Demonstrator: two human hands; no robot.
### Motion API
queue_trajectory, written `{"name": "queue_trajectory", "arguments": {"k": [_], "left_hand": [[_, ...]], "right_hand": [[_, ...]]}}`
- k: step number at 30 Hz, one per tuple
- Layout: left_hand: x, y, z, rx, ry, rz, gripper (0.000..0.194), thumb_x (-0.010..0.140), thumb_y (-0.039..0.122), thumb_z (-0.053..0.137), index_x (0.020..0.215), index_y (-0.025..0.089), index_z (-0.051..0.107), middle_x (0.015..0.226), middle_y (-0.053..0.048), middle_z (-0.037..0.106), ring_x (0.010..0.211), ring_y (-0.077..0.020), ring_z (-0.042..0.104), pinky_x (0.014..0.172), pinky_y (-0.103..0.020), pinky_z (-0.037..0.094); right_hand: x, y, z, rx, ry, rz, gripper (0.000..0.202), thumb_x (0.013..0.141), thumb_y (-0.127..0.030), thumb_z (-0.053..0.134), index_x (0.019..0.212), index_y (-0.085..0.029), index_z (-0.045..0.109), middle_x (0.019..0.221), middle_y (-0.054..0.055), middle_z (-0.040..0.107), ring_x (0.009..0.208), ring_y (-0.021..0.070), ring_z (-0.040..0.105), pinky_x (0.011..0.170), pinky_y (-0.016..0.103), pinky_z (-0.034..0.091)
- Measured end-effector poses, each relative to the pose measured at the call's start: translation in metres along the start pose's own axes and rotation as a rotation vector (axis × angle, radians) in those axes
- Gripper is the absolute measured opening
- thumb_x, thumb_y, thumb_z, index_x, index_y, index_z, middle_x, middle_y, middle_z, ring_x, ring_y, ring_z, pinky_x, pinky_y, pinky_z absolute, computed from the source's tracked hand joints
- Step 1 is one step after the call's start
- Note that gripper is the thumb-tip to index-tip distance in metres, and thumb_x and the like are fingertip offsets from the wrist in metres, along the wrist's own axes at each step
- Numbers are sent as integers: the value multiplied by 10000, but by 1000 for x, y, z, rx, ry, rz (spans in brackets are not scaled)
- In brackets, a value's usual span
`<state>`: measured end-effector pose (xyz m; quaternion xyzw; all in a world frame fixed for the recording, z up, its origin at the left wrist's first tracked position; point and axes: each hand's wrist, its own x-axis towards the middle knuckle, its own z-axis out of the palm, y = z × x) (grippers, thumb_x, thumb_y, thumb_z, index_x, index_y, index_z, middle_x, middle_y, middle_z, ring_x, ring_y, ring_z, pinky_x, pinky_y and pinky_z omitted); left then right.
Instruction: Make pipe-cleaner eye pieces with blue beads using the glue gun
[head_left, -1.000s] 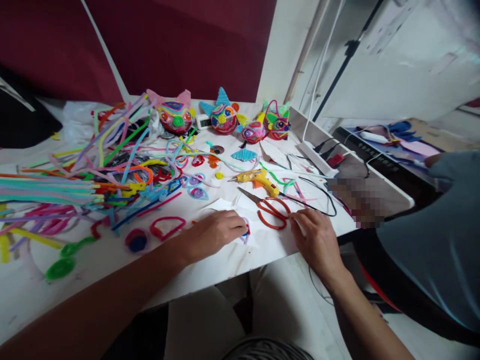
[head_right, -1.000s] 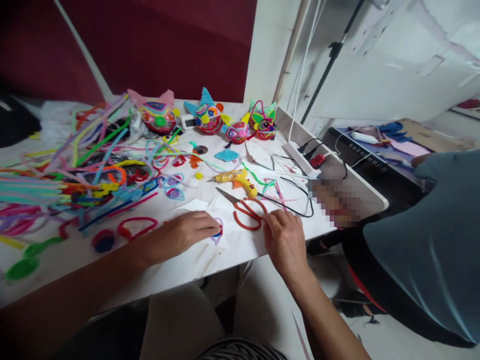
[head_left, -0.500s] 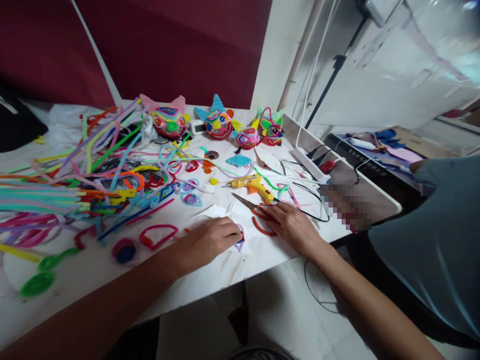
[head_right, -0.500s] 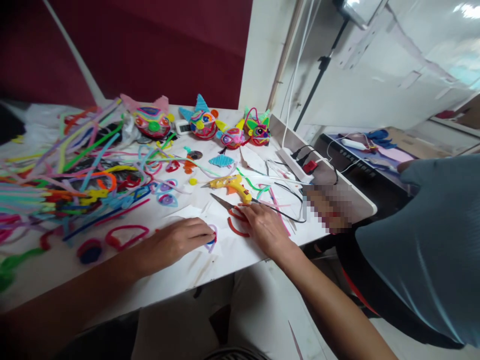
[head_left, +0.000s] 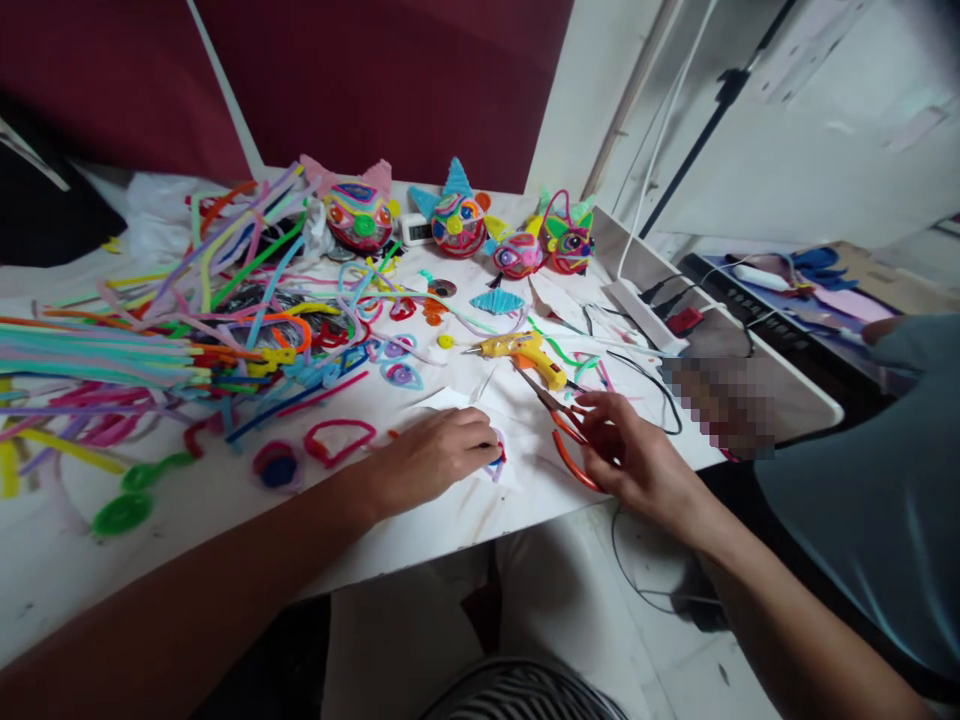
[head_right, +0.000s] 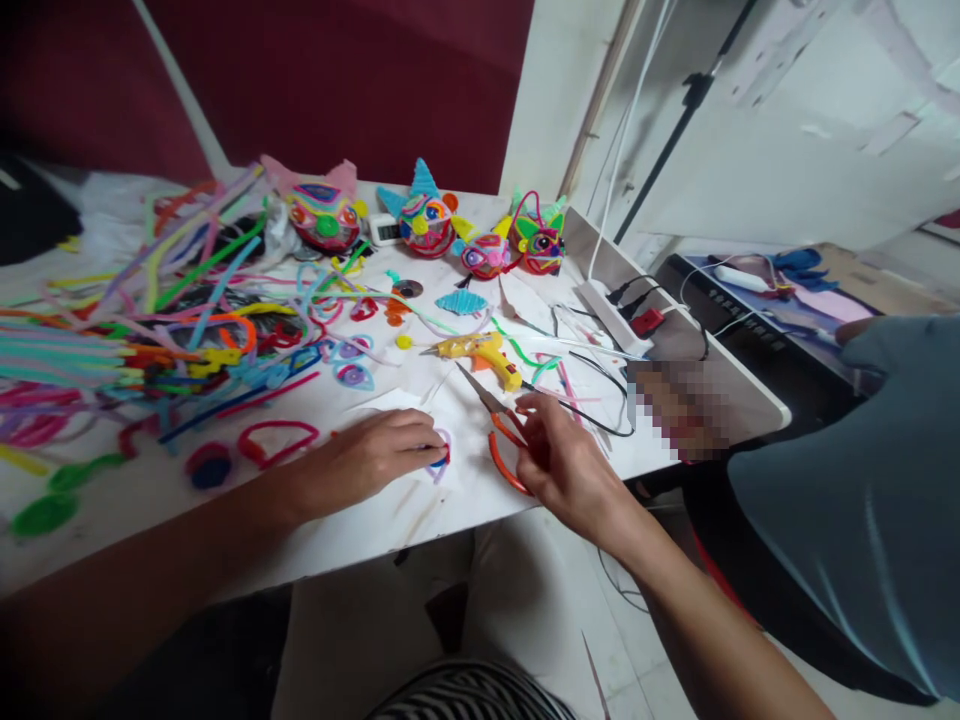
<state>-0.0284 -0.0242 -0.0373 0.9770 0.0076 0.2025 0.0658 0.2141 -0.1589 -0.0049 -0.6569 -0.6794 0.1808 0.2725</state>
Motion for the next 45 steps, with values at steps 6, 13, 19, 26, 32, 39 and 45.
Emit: {"name": "queue_trajectory", "arguments": {"k": [6, 13, 19, 26, 32, 39, 45], "left_hand": [[0, -1, 0, 22, 57, 11, 187, 966, 162, 504, 995, 143, 688, 1038, -56, 696, 1017, -209, 572, 864, -333, 495], [-1, -1, 2, 60, 68, 12, 189, 964, 172, 513, 1006, 156, 697, 1036, -44, 702, 1009, -202, 576, 879, -324, 478], [0, -2, 3, 39, 45, 7, 168, 949, 158, 536, 1022, 153, 687, 1023, -34, 706, 1003, -199, 585, 895, -326, 458], [1, -1, 0, 47, 38, -4, 183, 960, 163, 516, 1026, 156, 686, 1021, -28, 707, 994, -197, 588, 886, -327, 458], [0, -1, 1, 51, 30, -4, 192, 963, 159, 505, 1050, 151, 676, 1029, -31, 703, 1004, -202, 588, 895, -332, 462], [0, -1, 1, 55, 40, -4, 212, 978, 171, 469, 1050, 139, 666, 1036, -35, 704, 1001, -207, 590, 895, -334, 471], [-1, -1, 1, 53, 30, -12, 232, 986, 159, 441, 1051, 144, 664, 1016, -48, 706, 996, -205, 598, 891, -336, 475]], "right_hand": [[-50, -3, 2, -37, 1, 39, 472, 890, -364, 627, 1321, -249, 471, 850, 17, 565, 650, 130, 555, 581, 242, 486], [-73, -5, 22, -159, -30, -29, 526, 904, -316, 598, 1406, -259, 449, 1173, 97, 573, 940, 192, 637, 756, 303, 552], [-74, -6, 33, -312, 7, -97, 460, 944, -286, 526, 1398, -227, 478, 1166, 112, 610, 989, 215, 641, 797, 348, 566], [-70, -9, 41, -483, 99, -191, 417, 958, -269, 510, 1364, -169, 513, 1123, 123, 651, 914, 219, 670, 676, 314, 577], [-70, -12, 46, -508, 139, -193, 405, 962, -263, 505, 1350, -147, 522, 1090, 113, 666, 860, 209, 685, 621, 298, 565], [-68, -18, 52, -497, 170, -174, 381, 968, -269, 495, 1326, -144, 540, 1070, 105, 673, 840, 195, 690, 602, 274, 540], [-68, -22, 56, -482, 187, -134, 368, 966, -271, 498, 1307, -145, 555, 1048, 94, 674, 782, 177, 681, 565, 256, 502]]}}
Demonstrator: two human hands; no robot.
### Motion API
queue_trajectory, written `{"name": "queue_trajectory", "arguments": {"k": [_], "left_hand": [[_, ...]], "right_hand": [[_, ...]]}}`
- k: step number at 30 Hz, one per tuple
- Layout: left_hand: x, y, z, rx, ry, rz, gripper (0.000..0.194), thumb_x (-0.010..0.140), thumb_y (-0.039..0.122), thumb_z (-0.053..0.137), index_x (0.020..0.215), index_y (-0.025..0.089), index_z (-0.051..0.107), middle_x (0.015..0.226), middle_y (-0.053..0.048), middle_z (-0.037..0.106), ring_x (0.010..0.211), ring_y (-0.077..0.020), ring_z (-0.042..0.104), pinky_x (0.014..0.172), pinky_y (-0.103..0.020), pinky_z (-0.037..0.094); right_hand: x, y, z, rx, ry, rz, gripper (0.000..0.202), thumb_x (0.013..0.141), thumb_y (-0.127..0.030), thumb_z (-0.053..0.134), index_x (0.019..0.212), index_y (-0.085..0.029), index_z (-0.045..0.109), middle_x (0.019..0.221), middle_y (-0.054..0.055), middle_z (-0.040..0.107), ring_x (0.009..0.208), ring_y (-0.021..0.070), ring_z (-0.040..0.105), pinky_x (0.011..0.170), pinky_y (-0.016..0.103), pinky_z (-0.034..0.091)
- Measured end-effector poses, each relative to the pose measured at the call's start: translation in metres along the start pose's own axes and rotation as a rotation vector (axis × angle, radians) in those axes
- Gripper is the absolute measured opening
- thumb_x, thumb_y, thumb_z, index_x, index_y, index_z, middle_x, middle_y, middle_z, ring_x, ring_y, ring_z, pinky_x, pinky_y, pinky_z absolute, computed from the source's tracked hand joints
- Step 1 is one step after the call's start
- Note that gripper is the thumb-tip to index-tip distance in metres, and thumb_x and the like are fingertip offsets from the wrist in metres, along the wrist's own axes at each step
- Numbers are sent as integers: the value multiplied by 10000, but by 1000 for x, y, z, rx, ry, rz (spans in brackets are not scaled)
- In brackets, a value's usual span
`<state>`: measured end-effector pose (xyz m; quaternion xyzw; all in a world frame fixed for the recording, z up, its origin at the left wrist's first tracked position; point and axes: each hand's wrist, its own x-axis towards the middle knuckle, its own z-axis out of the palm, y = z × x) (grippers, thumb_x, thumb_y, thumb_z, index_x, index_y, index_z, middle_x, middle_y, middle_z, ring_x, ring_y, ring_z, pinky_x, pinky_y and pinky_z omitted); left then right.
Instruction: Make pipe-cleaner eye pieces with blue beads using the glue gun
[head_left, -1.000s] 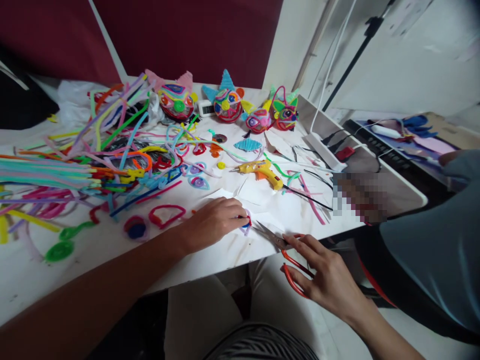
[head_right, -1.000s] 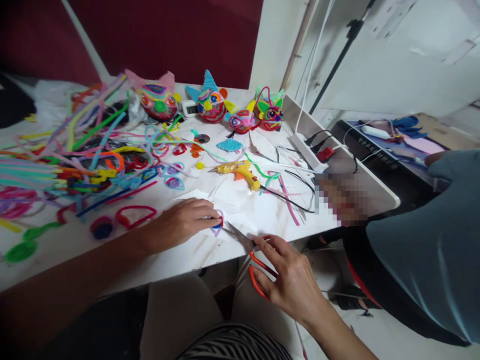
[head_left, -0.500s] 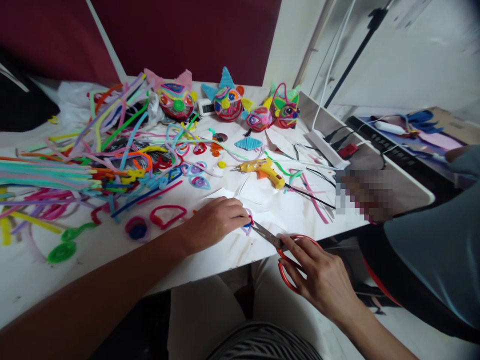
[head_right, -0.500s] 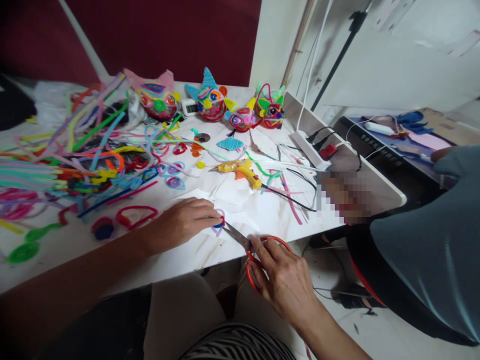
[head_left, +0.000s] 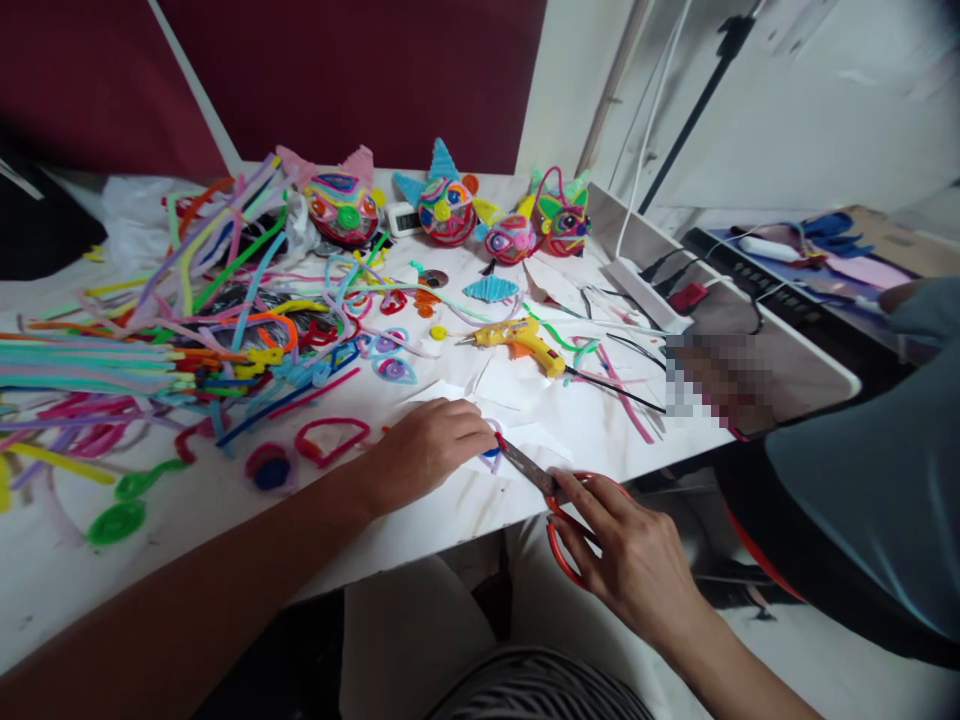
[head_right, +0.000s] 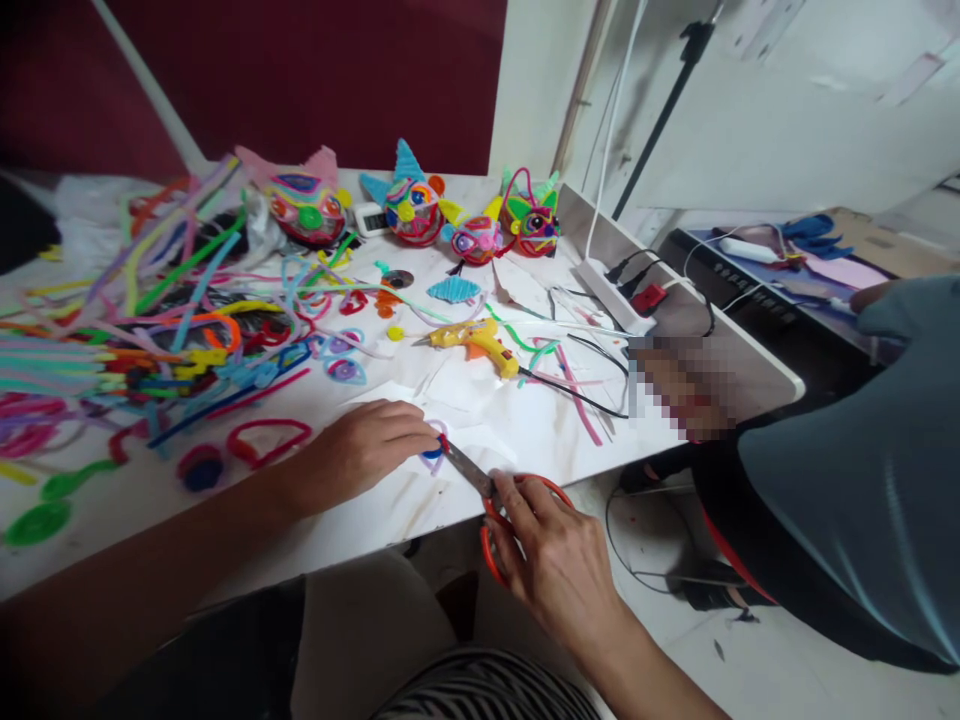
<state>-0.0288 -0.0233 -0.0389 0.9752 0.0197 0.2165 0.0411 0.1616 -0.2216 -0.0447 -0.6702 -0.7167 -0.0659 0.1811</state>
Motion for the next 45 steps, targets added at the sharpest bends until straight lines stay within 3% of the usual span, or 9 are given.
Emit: {"name": "queue_trajectory", "arguments": {"k": [10, 15, 30, 45], "left_hand": [[-1, -1, 4, -78, 31, -27, 197, 976, 149, 462, 1040, 130, 648, 995, -79, 695, 993, -194, 615, 885, -328, 513], [-1, 0, 4, -41, 69, -95, 217, 964, 115, 447, 1075, 138, 632, 914, -78, 679, 903, -183, 634, 823, -308, 536], [-2, -1, 4, -143, 106, -78, 183, 972, 155, 478, 981, 127, 659, 949, -74, 717, 916, -181, 644, 812, -309, 549], [-4, -1, 3, -127, 62, -66, 203, 983, 192, 479, 996, 142, 675, 991, -63, 720, 950, -177, 636, 847, -311, 544]], "right_hand": [[3, -16, 5, -46, 27, 72, 334, 972, -273, 485, 1268, -150, 578, 1011, 72, 687, 725, 161, 664, 503, 256, 427], [3, -20, 6, -43, 37, 91, 336, 973, -271, 479, 1271, -149, 575, 1025, 70, 686, 728, 166, 664, 515, 269, 440], [1, -27, 11, -22, 57, 98, 333, 972, -262, 477, 1263, -129, 567, 1031, 84, 690, 701, 172, 670, 487, 277, 445], [2, -25, 13, -7, 76, 51, 317, 981, -234, 459, 1253, -104, 558, 978, 95, 689, 679, 165, 669, 479, 262, 437]]}}
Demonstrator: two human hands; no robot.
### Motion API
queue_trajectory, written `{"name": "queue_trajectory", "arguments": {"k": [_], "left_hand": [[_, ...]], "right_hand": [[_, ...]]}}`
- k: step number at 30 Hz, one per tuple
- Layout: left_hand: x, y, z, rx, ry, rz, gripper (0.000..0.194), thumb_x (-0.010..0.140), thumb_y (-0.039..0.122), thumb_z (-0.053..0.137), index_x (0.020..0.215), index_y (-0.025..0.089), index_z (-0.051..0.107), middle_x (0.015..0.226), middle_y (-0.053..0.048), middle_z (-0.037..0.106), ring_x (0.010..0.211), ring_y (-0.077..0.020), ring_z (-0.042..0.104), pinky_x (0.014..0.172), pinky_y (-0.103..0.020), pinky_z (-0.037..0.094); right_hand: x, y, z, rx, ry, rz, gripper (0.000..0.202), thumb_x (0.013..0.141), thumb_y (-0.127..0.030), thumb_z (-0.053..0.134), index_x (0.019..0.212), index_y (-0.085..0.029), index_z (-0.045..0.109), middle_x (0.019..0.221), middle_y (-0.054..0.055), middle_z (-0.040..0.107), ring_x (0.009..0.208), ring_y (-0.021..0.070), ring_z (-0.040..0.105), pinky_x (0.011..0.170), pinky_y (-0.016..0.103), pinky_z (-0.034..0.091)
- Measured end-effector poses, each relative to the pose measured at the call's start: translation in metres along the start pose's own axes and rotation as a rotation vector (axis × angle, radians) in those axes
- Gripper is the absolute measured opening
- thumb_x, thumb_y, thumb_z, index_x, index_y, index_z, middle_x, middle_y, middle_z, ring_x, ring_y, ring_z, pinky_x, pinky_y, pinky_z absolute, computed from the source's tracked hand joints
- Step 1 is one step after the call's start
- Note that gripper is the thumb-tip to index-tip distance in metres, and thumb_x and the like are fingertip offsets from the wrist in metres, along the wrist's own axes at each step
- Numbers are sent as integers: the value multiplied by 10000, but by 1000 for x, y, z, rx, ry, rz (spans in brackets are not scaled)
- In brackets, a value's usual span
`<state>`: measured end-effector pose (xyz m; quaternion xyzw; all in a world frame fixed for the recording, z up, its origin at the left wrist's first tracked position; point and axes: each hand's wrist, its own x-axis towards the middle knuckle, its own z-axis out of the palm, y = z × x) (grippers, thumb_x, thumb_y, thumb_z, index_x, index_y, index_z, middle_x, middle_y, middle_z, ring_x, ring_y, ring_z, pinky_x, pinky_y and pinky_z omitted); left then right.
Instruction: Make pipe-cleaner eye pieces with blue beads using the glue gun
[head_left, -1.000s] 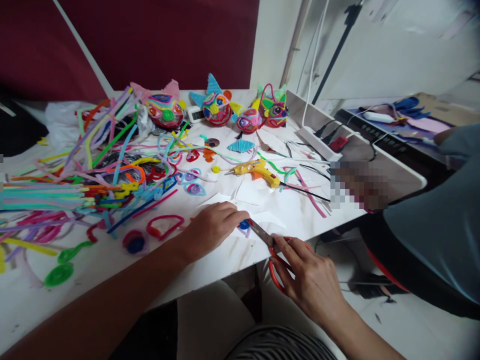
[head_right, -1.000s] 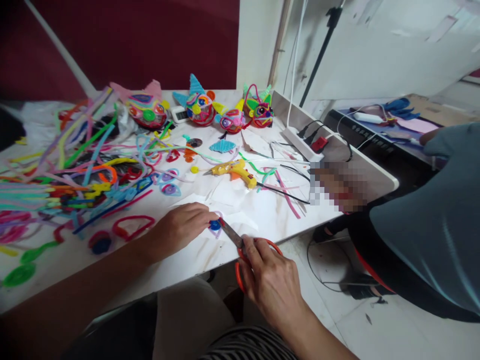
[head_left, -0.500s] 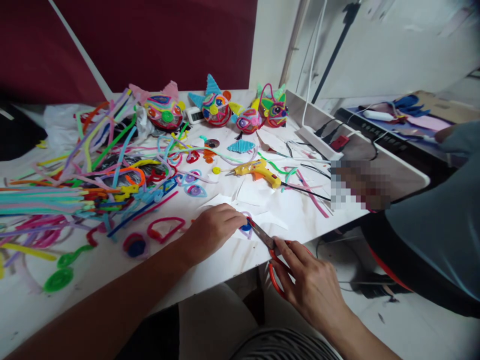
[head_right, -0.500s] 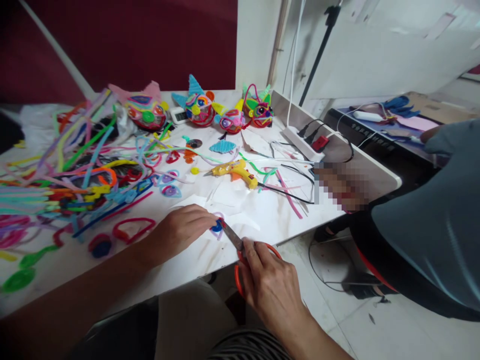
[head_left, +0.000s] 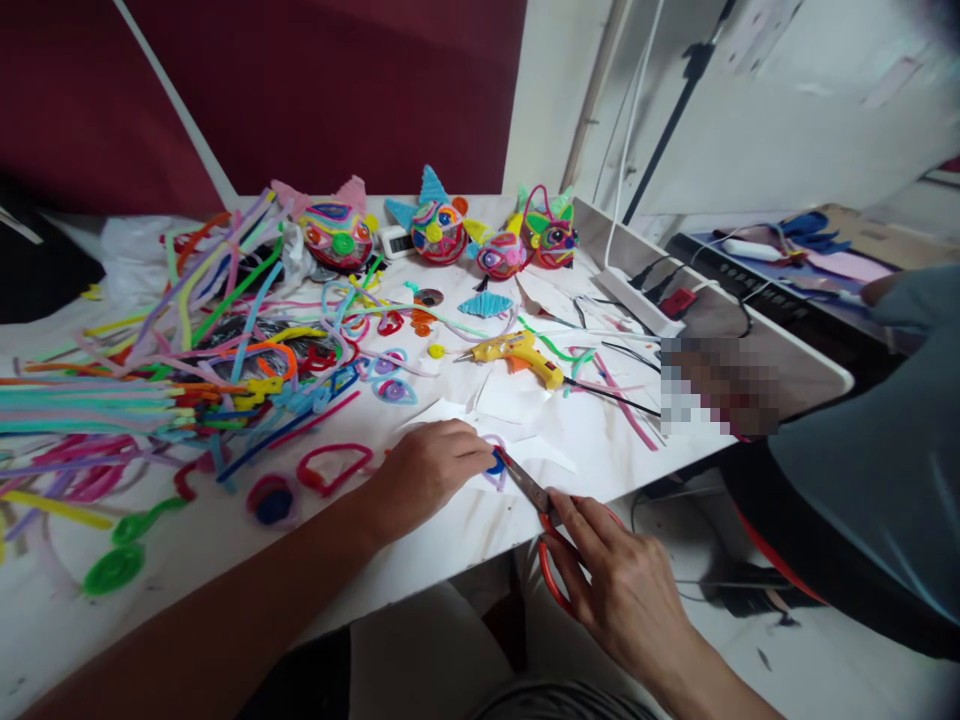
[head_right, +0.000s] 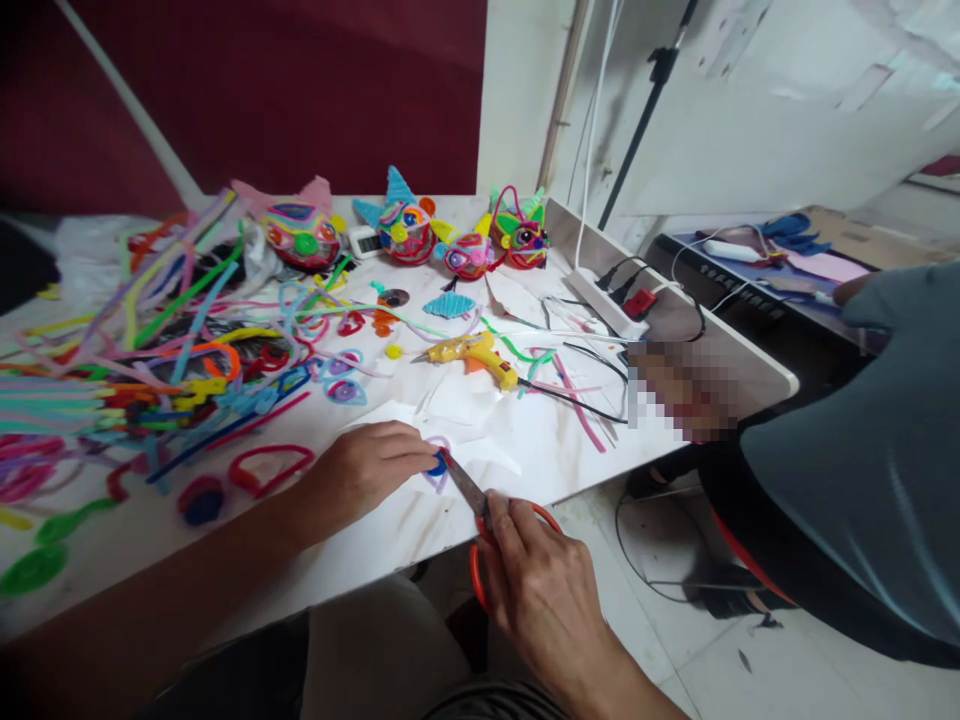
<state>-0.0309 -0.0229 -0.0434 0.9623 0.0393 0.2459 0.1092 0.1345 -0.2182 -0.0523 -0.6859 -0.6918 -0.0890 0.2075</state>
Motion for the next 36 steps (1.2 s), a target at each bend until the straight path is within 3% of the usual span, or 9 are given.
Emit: {"name": "queue_trajectory", "arguments": {"k": [15, 28, 36], "left_hand": [[-3, -2, 2, -44, -31, -50, 249, 1001, 206, 440, 963, 173, 684, 975, -35, 705, 928, -149, 619, 822, -269, 515], [-1, -1, 2, 63, 9, 23, 273, 1005, 227, 424, 952, 152, 681, 936, -42, 710, 908, -167, 616, 786, -277, 498], [-2, -2, 3, 63, -40, 31, 197, 980, 187, 482, 967, 144, 673, 927, -43, 708, 966, -176, 616, 842, -289, 500]], "right_hand": [[1, 1, 5, -40, 22, -112, 329, 975, -185, 453, 1253, -38, 550, 932, 120, 701, 675, 185, 689, 461, 274, 481], [-2, 2, 6, -16, -4, -101, 347, 984, -208, 459, 1258, -14, 545, 919, 128, 707, 651, 184, 677, 497, 285, 494], [2, -2, 2, -28, -3, -75, 319, 984, -242, 475, 1195, -41, 604, 919, 103, 709, 681, 181, 694, 448, 270, 434]]}}
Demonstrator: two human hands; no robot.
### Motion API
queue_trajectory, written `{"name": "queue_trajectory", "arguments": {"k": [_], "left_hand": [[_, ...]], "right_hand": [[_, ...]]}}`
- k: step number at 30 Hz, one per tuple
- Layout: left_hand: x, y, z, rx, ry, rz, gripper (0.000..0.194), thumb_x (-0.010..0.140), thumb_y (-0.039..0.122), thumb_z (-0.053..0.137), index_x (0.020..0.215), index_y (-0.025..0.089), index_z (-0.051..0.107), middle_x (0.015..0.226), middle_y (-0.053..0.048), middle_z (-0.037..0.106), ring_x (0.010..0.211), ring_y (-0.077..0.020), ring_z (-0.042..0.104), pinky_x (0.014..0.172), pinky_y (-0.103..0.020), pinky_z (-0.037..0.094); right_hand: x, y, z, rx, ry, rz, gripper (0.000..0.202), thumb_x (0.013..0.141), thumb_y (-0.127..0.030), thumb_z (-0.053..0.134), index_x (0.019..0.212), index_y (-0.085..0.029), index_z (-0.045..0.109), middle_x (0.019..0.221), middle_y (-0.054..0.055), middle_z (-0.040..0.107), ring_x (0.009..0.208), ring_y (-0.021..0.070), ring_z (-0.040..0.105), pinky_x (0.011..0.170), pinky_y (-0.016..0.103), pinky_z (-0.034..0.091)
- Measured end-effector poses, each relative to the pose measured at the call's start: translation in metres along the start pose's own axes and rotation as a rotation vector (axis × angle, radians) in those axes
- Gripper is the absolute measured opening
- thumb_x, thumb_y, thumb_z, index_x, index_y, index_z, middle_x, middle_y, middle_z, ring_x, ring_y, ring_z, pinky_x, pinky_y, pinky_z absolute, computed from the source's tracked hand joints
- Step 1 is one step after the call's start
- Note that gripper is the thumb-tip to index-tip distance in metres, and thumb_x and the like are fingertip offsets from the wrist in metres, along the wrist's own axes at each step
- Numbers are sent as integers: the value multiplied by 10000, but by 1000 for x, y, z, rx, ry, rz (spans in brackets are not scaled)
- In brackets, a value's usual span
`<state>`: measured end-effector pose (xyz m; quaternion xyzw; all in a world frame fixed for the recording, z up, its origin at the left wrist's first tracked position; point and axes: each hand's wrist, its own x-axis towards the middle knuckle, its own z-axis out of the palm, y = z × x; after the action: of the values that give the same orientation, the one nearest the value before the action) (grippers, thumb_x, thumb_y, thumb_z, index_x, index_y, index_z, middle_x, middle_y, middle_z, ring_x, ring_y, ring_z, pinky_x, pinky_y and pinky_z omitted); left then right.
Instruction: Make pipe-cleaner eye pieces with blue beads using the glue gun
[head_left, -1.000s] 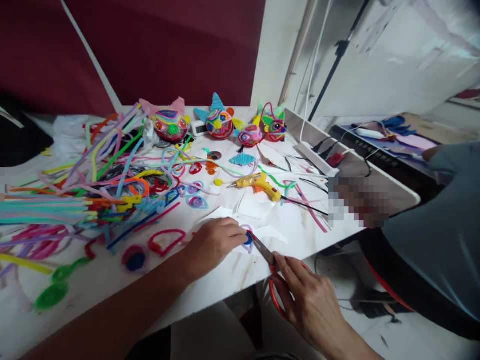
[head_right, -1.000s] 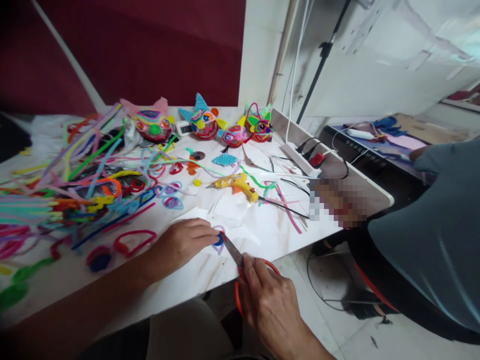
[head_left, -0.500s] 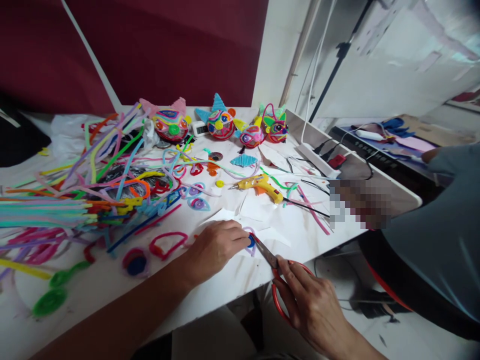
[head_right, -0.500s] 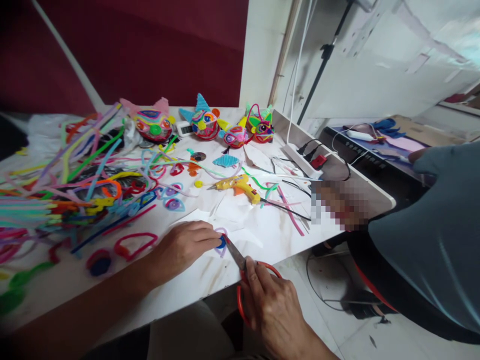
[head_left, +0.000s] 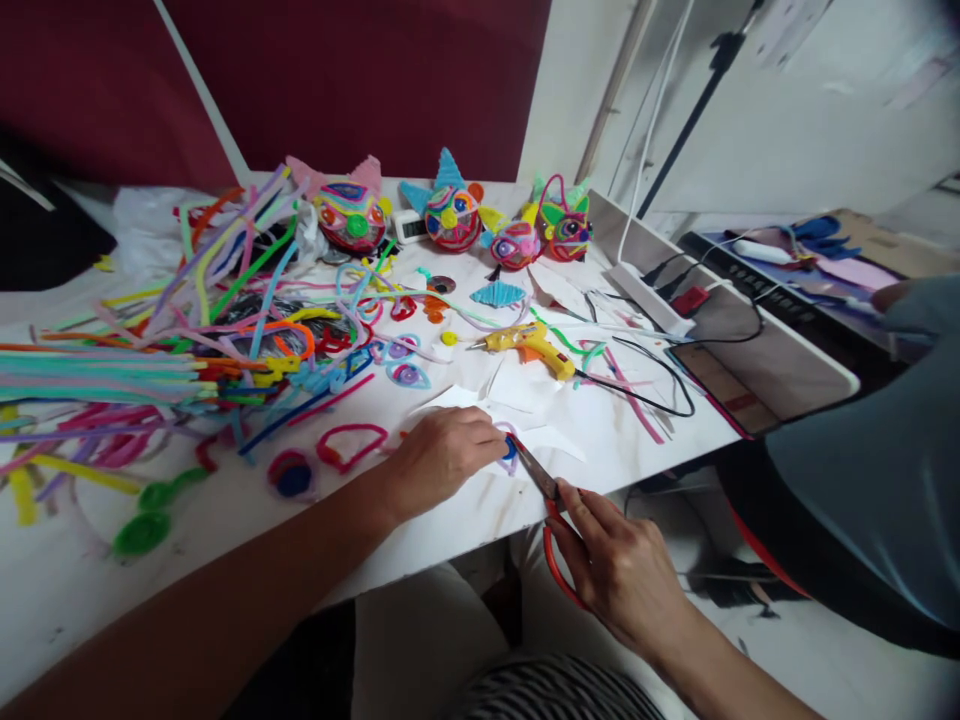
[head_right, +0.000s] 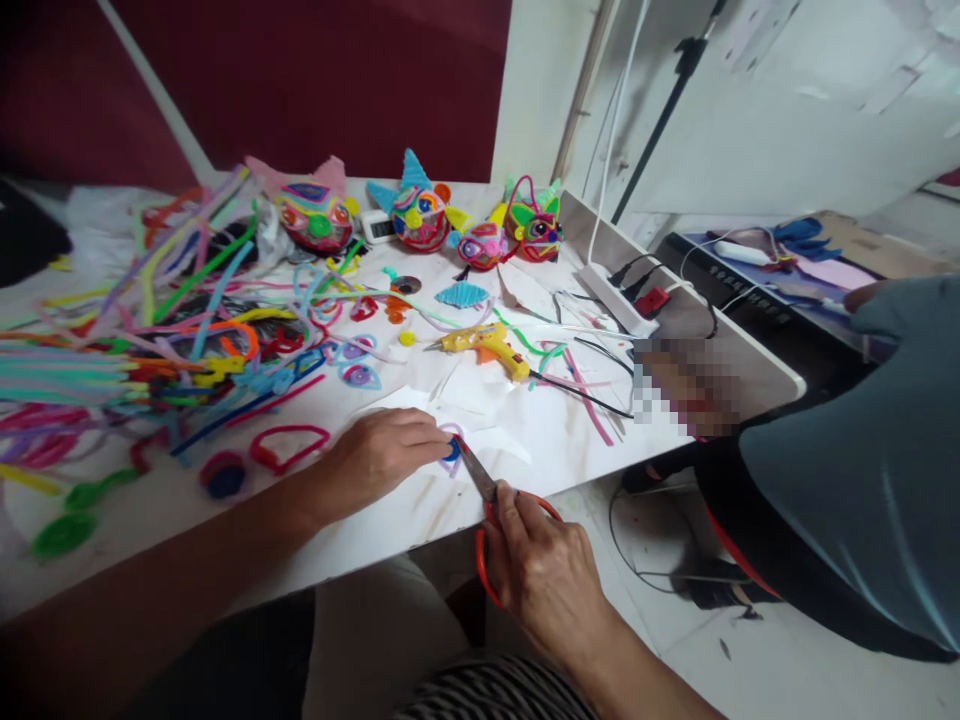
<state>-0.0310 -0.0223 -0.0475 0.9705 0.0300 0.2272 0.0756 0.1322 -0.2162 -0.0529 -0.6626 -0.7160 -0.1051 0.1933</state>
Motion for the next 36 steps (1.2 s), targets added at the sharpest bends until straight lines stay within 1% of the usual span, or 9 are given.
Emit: {"name": "queue_trajectory", "arguments": {"k": [4, 7, 15, 21, 26, 32, 36], "left_hand": [[0, 0, -1, 18, 6, 10, 203, 979, 182, 482, 952, 151, 681, 930, -41, 713, 963, -178, 618, 824, -286, 506], [0, 1, -1, 19, 3, 7, 196, 973, 171, 492, 956, 145, 685, 927, -46, 714, 968, -179, 618, 827, -289, 511], [0, 1, 0, -15, 7, -16, 191, 973, 174, 490, 971, 140, 678, 940, -42, 712, 952, -175, 622, 829, -285, 517], [0, 2, -2, -27, 2, -19, 201, 979, 169, 476, 964, 139, 674, 934, -38, 712, 949, -169, 624, 831, -279, 517], [2, 3, -5, -36, -22, -19, 206, 981, 163, 470, 969, 137, 674, 939, -45, 709, 952, -167, 625, 832, -274, 515], [1, 1, -3, -38, -9, -10, 232, 988, 188, 452, 963, 128, 675, 938, -57, 701, 928, -180, 622, 813, -291, 524], [1, 0, -2, -30, 10, 9, 226, 981, 177, 458, 982, 118, 677, 963, -68, 703, 924, -191, 627, 796, -306, 533]], "right_hand": [[4, -5, -5, -35, -42, 21, 347, 1010, -277, 407, 1197, -69, 611, 933, 89, 711, 634, 161, 681, 423, 270, 396], [4, -7, -6, -74, -61, 49, 367, 1016, -292, 376, 1207, -80, 607, 924, 83, 707, 622, 160, 673, 426, 271, 390], [0, -13, -4, -77, -80, 119, 375, 1004, -310, 386, 1239, -93, 582, 957, 79, 693, 651, 175, 676, 456, 274, 436], [3, -19, -5, -69, -92, 155, 382, 993, -296, 387, 1261, -85, 558, 996, 105, 681, 659, 182, 673, 455, 273, 452], [5, -21, -5, -82, -79, 151, 385, 993, -291, 376, 1245, -65, 561, 982, 114, 677, 689, 182, 674, 473, 268, 457], [1, -19, -1, -175, -143, 115, 384, 998, -257, 363, 1307, -71, 495, 953, 89, 671, 669, 172, 657, 457, 280, 402], [-1, -15, 0, -248, -181, 50, 392, 989, -210, 364, 1342, -50, 425, 955, 109, 672, 657, 170, 646, 448, 278, 364]]}}
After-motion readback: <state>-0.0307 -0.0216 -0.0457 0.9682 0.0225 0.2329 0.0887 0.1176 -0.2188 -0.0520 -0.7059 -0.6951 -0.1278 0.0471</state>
